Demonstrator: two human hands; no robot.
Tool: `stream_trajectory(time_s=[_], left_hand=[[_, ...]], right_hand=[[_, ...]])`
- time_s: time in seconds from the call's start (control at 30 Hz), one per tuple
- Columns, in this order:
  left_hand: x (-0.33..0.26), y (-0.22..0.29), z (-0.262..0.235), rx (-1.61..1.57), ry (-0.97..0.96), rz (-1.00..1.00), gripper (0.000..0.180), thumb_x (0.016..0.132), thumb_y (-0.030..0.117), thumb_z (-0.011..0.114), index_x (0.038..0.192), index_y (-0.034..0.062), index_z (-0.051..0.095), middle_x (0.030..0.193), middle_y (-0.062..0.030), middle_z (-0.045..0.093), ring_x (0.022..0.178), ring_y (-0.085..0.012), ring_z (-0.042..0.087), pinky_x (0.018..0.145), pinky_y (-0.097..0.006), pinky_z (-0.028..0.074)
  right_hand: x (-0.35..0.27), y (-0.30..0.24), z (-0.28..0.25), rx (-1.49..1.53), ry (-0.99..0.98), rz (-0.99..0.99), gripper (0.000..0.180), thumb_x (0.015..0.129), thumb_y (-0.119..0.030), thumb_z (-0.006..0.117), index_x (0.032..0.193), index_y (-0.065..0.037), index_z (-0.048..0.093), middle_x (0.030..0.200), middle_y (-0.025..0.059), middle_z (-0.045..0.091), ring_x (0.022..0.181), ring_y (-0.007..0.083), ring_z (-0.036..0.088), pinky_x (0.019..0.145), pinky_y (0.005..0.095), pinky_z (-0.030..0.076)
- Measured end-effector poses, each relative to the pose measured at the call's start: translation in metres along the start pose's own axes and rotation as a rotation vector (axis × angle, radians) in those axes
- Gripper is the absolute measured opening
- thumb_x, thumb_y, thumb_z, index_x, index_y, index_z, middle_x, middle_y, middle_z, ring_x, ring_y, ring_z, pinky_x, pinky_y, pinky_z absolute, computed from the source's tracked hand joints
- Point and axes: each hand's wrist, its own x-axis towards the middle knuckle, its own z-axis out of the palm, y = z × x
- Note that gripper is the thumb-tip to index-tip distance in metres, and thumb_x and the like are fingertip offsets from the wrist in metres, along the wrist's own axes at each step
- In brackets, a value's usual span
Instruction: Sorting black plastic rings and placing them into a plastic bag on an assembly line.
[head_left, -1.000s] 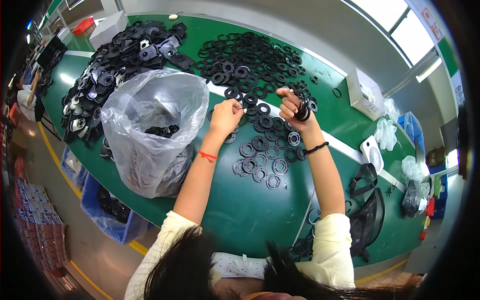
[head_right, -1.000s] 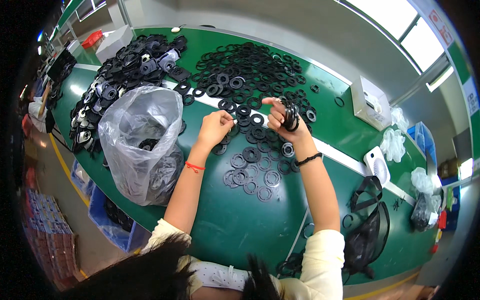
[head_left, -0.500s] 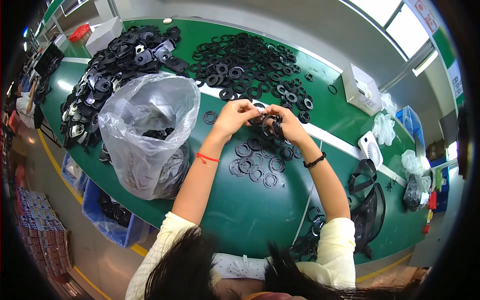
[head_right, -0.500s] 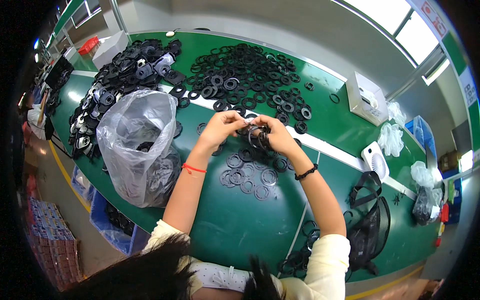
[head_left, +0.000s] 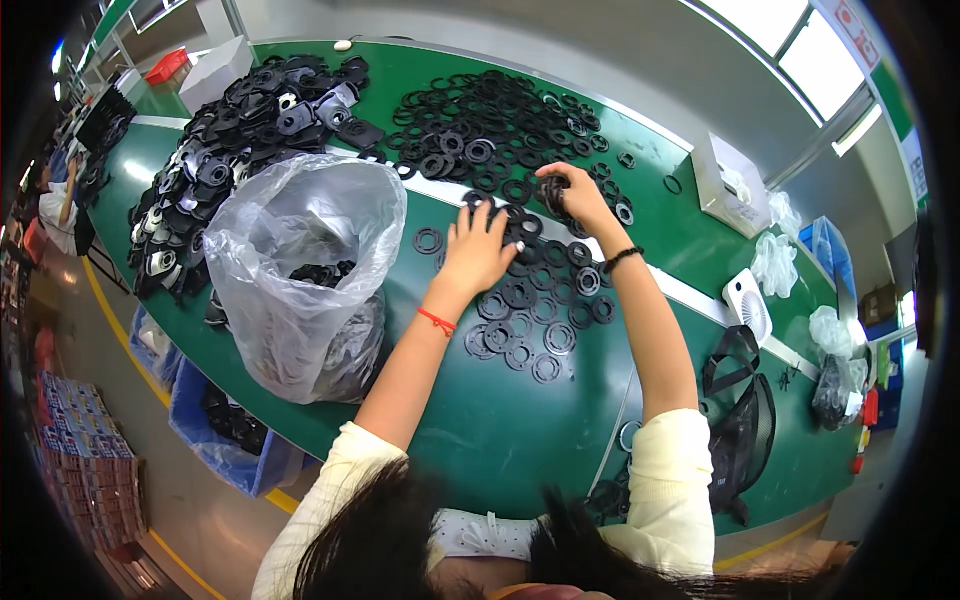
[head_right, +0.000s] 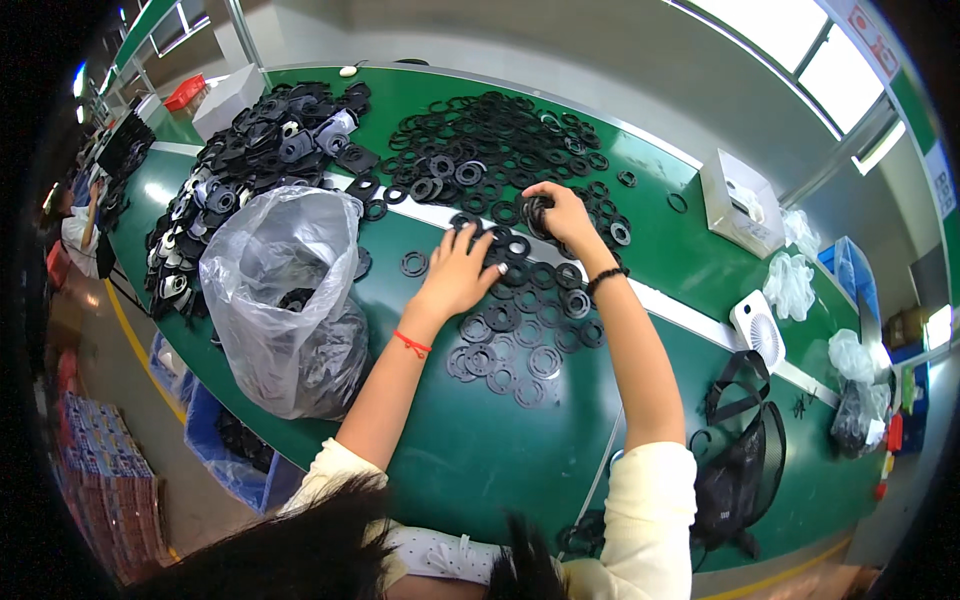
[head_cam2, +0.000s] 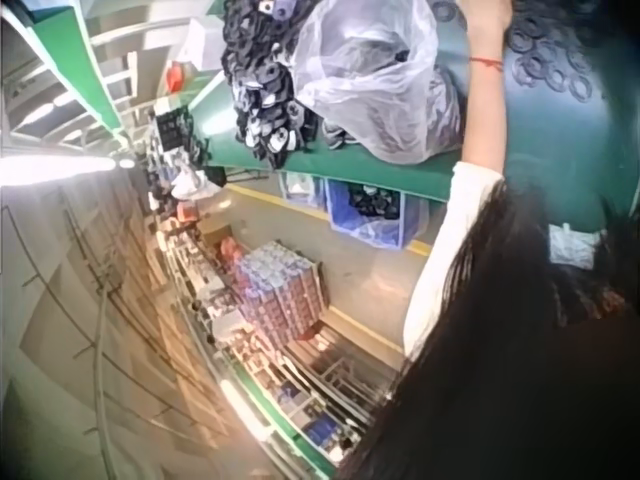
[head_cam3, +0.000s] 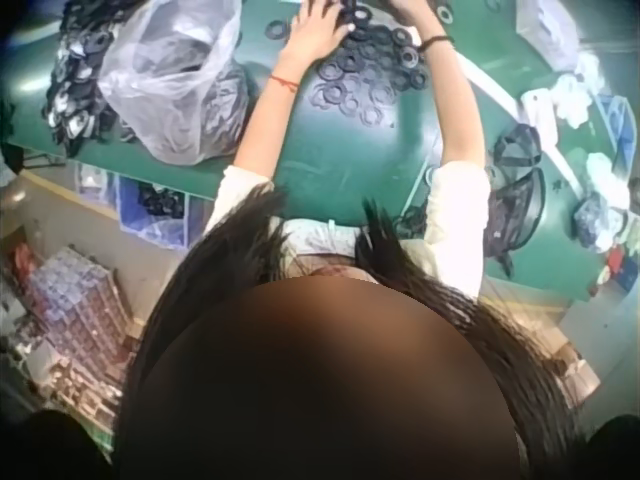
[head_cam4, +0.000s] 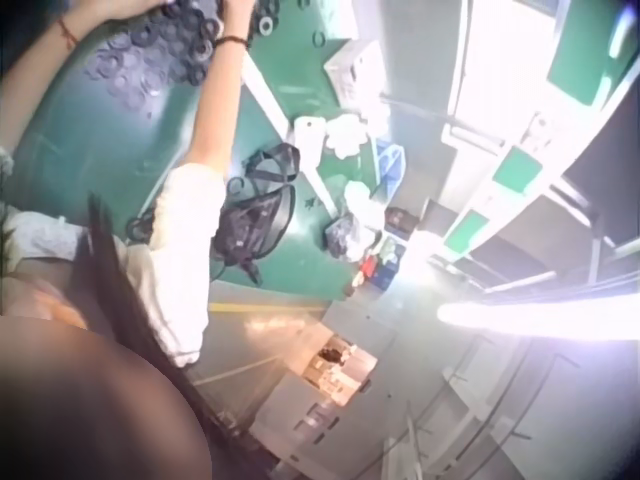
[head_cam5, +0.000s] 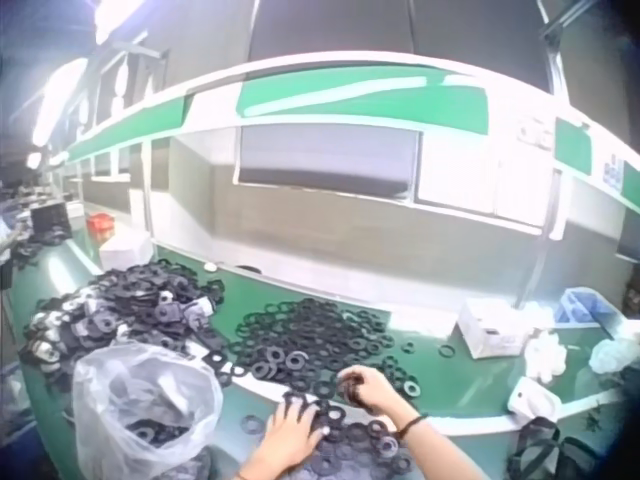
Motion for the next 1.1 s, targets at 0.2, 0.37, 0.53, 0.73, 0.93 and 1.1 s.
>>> stream_trajectory(time_s=[0.2,0.37,0.53,0.73,0.93,1.1], left_hand=[[-0.01,0.008,-0.05,-0.241,-0.391,0.179,0.042,0.089,0.035,0.058,0.123,0.0104,0.058,0.122,-0.0195,0.056,0.112,-0.037,0.056,0.094,-0.045,0.045],[-0.003,-0.019,-0.058,-0.228,-0.056,-0.013,0.023,0.089,0.019,0.056,0.106,0.0058,0.063,0.107,-0.0191,0.063,0.097,-0.038,0.06,0.085,-0.047,0.048],[0.004,-0.032,-0.016,-0.142,0.26,-0.084,0.035,0.086,0.019,0.062,0.12,0.0114,0.057,0.121,-0.0108,0.058,0.116,-0.0349,0.052,0.091,-0.047,0.044],[0.006,-0.023,-0.007,-0.227,0.145,0.043,0.049,0.075,0.014,0.075,0.121,0.0128,0.059,0.115,-0.0085,0.06,0.117,-0.0295,0.053,0.098,-0.041,0.04],[0.012,-0.016,-0.011,-0.515,0.16,0.095,0.047,0.072,0.018,0.078,0.115,0.0084,0.061,0.103,-0.0114,0.062,0.099,-0.0303,0.06,0.087,-0.039,0.048],[0.01,-0.023,-0.033,-0.495,0.262,0.104,0.063,0.075,0.017,0.071,0.134,0.0132,0.049,0.115,-0.014,0.057,0.112,-0.0331,0.052,0.099,-0.041,0.041]], right_hand=[[0.035,-0.003,0.021,-0.419,-0.19,-0.051,0.035,0.07,-0.004,0.058,0.1,-0.013,0.073,0.102,0.0177,0.069,0.096,0.035,0.065,0.086,0.0398,0.052],[0.048,0.005,0.028,-0.6,-0.209,-0.105,0.031,0.071,-0.003,0.061,0.1,-0.005,0.07,0.1,0.0197,0.068,0.096,0.0364,0.064,0.086,0.0399,0.052],[0.034,0.0,0.006,-0.533,-0.193,-0.089,0.03,0.071,-0.004,0.062,0.1,-0.001,0.063,0.099,0.0203,0.066,0.094,0.0364,0.063,0.081,0.0389,0.05],[-0.005,-0.017,-0.023,-0.517,-0.275,-0.034,0.023,0.073,-0.001,0.057,0.093,-0.002,0.068,0.09,0.0177,0.069,0.085,0.0312,0.066,0.078,0.0369,0.051],[-0.032,-0.01,-0.045,-0.518,-0.114,-0.104,0.028,0.07,-0.006,0.061,0.096,-0.005,0.07,0.091,0.021,0.067,0.088,0.0383,0.064,0.08,0.0406,0.052],[-0.044,-0.02,-0.057,-0.315,0.067,0.041,0.023,0.073,-0.003,0.06,0.095,-0.004,0.067,0.085,0.0184,0.066,0.08,0.0309,0.065,0.073,0.0349,0.05]])
